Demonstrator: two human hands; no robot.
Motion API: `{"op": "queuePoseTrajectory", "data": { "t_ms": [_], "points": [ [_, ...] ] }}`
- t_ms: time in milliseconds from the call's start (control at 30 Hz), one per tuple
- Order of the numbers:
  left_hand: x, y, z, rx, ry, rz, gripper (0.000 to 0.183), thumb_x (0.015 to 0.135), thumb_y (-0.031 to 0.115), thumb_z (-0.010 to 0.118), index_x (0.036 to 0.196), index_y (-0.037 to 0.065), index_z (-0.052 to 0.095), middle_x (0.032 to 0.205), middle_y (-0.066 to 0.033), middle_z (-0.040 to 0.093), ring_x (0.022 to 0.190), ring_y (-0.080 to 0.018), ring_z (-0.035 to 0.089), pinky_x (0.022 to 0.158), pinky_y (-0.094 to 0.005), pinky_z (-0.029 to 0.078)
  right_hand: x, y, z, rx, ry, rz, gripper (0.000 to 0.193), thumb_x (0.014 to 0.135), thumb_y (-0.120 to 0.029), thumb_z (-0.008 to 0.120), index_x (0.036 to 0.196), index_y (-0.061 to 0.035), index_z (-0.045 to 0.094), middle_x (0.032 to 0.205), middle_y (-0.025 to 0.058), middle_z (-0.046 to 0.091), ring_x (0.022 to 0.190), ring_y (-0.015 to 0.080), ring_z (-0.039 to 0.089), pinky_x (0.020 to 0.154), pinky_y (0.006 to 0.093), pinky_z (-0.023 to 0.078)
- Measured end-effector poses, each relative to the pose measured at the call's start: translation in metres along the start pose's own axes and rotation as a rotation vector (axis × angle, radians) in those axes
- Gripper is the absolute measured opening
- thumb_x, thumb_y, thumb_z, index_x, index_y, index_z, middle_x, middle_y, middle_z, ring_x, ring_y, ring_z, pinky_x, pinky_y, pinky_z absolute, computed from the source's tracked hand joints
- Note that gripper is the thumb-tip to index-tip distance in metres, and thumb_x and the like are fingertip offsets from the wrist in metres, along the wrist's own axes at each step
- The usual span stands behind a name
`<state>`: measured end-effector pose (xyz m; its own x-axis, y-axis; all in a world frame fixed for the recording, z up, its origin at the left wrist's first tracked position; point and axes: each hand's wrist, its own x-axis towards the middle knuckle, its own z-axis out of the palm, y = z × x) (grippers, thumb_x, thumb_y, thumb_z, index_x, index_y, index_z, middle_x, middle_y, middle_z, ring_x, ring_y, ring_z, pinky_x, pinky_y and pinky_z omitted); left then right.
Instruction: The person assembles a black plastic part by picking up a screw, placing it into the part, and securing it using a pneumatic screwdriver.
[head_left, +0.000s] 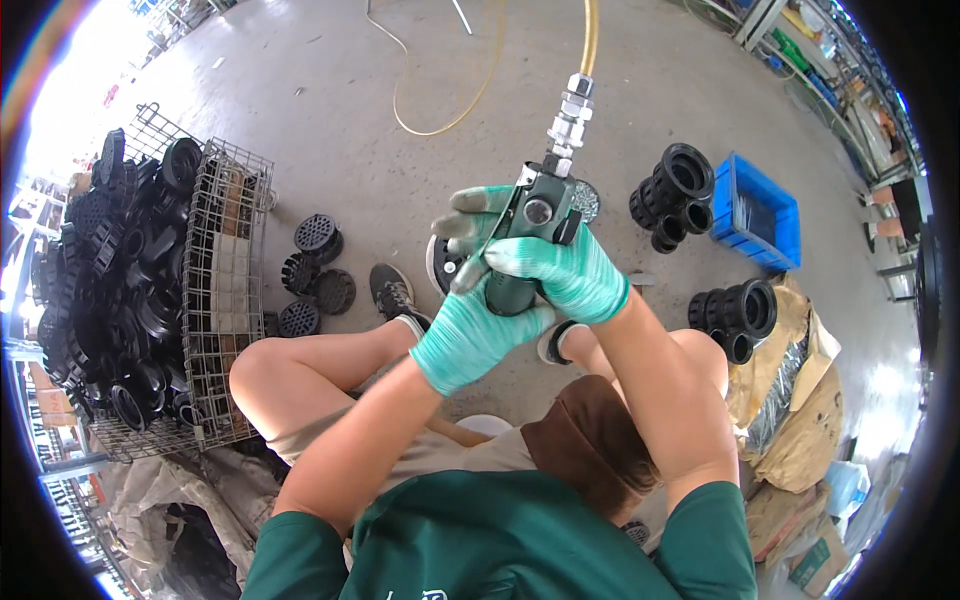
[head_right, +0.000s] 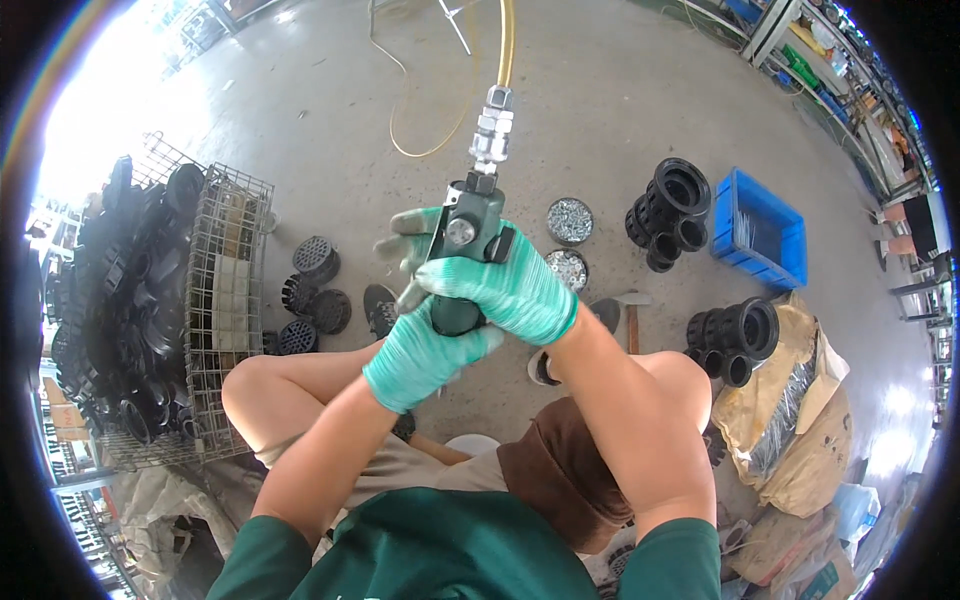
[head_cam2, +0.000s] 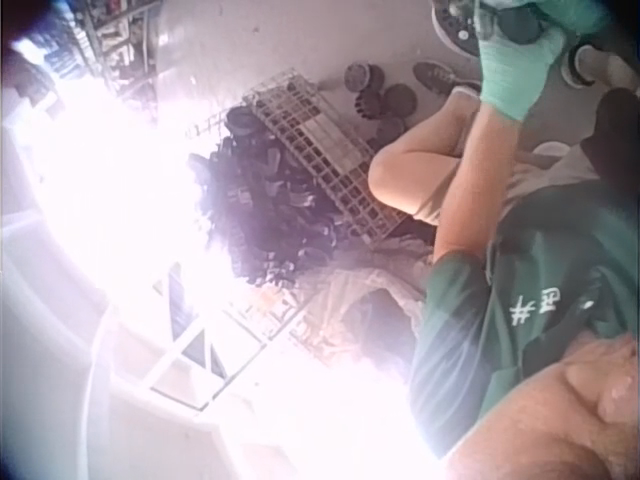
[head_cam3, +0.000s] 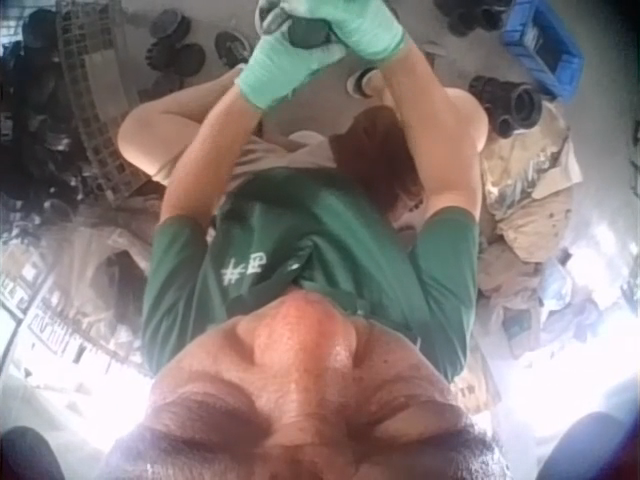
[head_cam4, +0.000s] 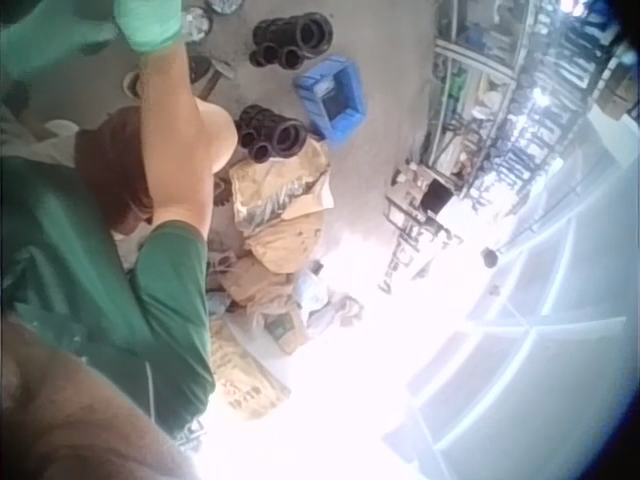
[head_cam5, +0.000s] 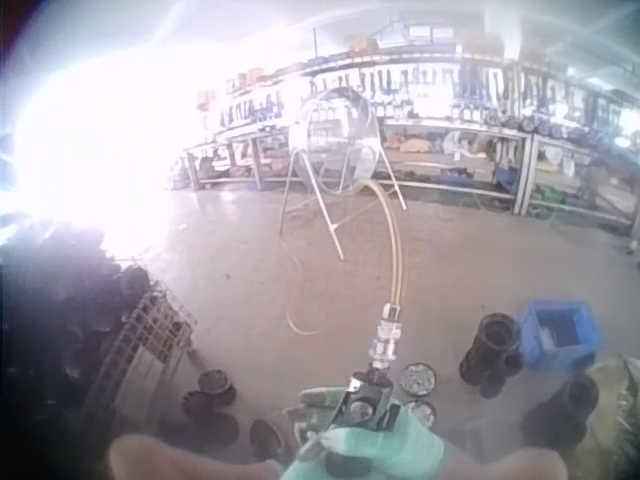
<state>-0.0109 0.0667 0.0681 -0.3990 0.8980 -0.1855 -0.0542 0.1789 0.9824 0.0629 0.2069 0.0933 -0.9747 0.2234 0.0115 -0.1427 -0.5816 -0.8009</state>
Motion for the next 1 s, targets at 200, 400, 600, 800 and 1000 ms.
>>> {"op": "queuePoseTrajectory", "data": {
  "t_ms": [200, 400, 600, 800, 1000],
  "points": [
    [0.006, 0.012, -0.009, -0.299, -0.225, -0.330, 0.031, 0.079, 0.014, 0.082, 0.100, 0.007, 0.060, 0.073, 0.0014, 0.058, 0.058, -0.0080, 0.053, 0.050, -0.0256, 0.042, -0.001, -0.003, -0.009, 0.035, -0.039, 0.031, 0.067, 0.087, -0.016, 0.073, 0.144, 0.0027, 0.044, 0.129, 0.0171, 0.064, 0.096, 0.0258, 0.073, 0.086, 0.0393, 0.060],
    [0.015, -0.030, -0.003, 0.150, 0.181, 0.052, 0.024, 0.085, 0.009, 0.076, 0.105, 0.003, 0.065, 0.091, -0.0011, 0.070, 0.076, -0.0096, 0.063, 0.068, -0.0293, 0.054, 0.010, 0.015, 0.010, -0.705, 0.395, 0.131, 0.034, 0.081, -0.026, 0.084, 0.102, -0.0035, 0.069, 0.089, 0.0046, 0.070, 0.082, 0.0121, 0.065, 0.078, 0.0324, 0.055],
    [0.005, -0.018, -0.002, -0.068, 0.057, 0.041, 0.041, 0.083, 0.005, 0.075, 0.121, 0.005, 0.061, 0.106, -0.0031, 0.066, 0.091, -0.0094, 0.061, 0.078, -0.0286, 0.055, 0.003, 0.005, 0.012, -0.716, 0.295, -0.070, 0.039, 0.078, -0.036, 0.084, 0.090, -0.0027, 0.067, 0.077, 0.0093, 0.071, 0.068, 0.0167, 0.066, 0.066, 0.0352, 0.056],
    [-0.002, -0.036, -0.009, -0.304, -0.161, 0.045, 0.039, 0.078, 0.007, 0.078, 0.114, 0.001, 0.066, 0.119, -0.0061, 0.063, 0.106, -0.0151, 0.060, 0.091, -0.0318, 0.053, -0.008, 0.005, 0.024, -0.517, 0.136, -0.204, 0.031, 0.073, -0.012, 0.081, 0.096, -0.0037, 0.063, 0.077, 0.0045, 0.067, 0.069, 0.0140, 0.064, 0.066, 0.0337, 0.055],
    [-0.003, 0.008, 0.000, -0.243, -0.084, -0.189, 0.040, 0.080, 0.010, 0.079, 0.115, 0.002, 0.064, 0.106, -0.0021, 0.066, 0.094, -0.0120, 0.062, 0.081, -0.0286, 0.054, -0.009, 0.004, 0.008, -0.524, 0.236, -0.100, 0.026, 0.080, -0.017, 0.081, 0.099, -0.0037, 0.070, 0.086, 0.0056, 0.072, 0.079, 0.0125, 0.067, 0.075, 0.0325, 0.056]
  ]
}}
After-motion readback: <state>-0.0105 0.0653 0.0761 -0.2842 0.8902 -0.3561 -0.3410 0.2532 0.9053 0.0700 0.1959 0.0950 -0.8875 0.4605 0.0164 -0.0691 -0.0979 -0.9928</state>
